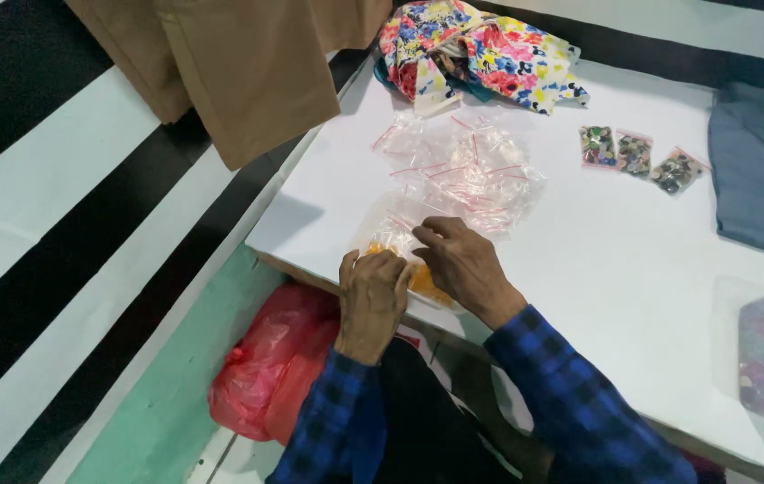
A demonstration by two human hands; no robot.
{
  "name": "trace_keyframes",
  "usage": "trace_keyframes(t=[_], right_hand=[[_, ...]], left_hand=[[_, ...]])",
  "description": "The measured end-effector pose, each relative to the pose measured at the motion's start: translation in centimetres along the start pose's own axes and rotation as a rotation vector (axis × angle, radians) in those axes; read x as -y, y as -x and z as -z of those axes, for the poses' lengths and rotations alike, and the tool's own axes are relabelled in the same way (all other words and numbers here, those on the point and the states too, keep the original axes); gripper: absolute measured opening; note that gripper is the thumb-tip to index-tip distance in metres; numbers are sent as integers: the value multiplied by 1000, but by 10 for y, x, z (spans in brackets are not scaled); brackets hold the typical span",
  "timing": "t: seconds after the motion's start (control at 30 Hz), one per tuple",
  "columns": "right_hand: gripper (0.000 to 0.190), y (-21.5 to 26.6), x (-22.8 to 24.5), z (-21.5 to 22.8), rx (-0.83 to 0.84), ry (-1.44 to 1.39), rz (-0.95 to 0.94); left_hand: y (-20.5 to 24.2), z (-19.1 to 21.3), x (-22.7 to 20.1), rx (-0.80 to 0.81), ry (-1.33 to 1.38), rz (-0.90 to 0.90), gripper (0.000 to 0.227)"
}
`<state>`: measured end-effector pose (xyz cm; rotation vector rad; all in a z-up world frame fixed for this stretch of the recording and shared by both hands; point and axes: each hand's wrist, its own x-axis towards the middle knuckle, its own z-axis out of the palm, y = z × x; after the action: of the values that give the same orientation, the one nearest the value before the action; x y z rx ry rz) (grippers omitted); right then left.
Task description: Sorting small colorful buttons from a container and placing them into small plastic bags
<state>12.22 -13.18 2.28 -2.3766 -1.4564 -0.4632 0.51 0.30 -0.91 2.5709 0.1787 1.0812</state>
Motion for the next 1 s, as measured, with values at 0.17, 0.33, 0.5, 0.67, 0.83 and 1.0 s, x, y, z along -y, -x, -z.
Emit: trace_keyframes(t=[0.17,0.33,0.5,0.67,0.83,1.0], right_hand=[[28,-4,-4,-3,265,-201,-122],[41,-13,0,10,457,-235,-151],[46,-14,-2,6,558,-215,-149],[47,-21,-11,22,534,-331,-68],[45,-22,-12,39,477,-415,2],[26,-19,-20,46,292,-446,18]], left_hand=[[9,-27,19,-116,-80,-123,16],[4,-30,28,122,-100,-92,19],[-12,-1,8,309,-97,-28,26],[-20,7,6,255,-69,-53,19],[-7,-16,15,170,-24,-66,17],[-9,2,6,14,164,-175,31]])
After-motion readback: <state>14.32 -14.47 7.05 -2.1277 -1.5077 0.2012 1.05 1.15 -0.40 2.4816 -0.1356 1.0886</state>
